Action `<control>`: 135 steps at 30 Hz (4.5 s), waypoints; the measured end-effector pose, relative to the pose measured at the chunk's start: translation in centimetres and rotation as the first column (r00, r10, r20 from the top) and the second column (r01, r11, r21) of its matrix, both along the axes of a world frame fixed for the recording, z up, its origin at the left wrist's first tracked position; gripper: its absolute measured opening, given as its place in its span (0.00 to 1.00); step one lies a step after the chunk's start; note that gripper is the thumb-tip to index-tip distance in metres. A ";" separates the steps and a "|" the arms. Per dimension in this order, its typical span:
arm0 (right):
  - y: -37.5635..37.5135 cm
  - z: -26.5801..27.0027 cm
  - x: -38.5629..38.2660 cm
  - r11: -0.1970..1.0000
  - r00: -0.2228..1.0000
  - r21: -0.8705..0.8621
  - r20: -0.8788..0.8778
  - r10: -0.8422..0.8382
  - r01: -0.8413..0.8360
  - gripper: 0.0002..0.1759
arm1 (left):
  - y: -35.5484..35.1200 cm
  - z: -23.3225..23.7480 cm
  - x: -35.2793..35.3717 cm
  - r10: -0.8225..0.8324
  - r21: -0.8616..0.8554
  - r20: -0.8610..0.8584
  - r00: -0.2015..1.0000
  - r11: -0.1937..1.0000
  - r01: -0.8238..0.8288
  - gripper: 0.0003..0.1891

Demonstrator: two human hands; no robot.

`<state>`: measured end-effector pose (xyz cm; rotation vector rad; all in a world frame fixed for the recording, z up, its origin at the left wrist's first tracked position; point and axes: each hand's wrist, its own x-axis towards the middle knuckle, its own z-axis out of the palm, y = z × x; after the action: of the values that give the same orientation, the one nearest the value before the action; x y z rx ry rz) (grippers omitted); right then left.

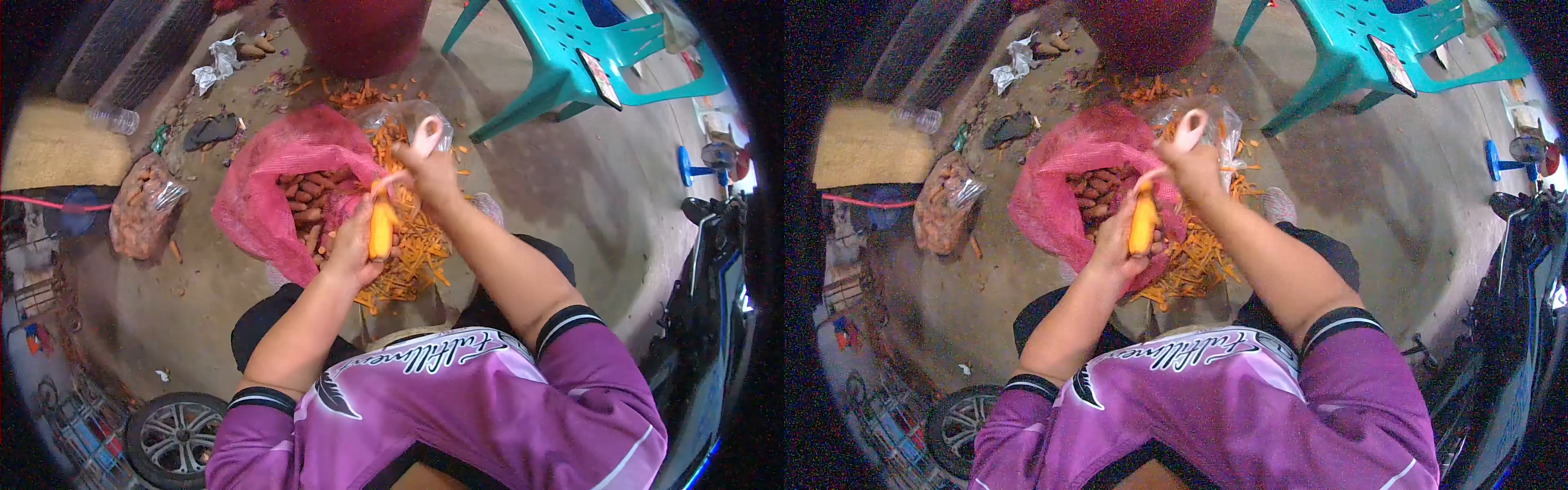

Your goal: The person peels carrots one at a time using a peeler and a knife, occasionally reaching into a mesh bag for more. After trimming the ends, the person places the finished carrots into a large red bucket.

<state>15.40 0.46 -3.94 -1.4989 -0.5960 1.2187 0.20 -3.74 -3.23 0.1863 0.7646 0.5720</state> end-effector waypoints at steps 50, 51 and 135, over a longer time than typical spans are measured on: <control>1.4 -0.3 2.0 0.989 0.990 0.071 -0.047 -0.130 0.133 0.11 | -0.9 -0.1 0.4 -0.045 -0.119 0.116 0.992 0.991 0.059 0.19; 1.8 -0.1 2.5 0.964 0.967 0.100 -0.093 -0.236 0.245 0.11 | -0.7 0.6 0.5 -0.027 -0.133 0.126 0.992 0.990 0.043 0.19; 1.4 0.6 1.7 0.997 0.995 -0.028 0.072 -0.073 0.075 0.12 | -0.5 1.7 0.4 0.486 0.581 -0.783 0.387 0.351 0.734 0.17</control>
<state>17.06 1.83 -3.31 -1.5821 -0.5659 1.1264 0.58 -4.29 -1.58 1.9363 1.4292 0.6239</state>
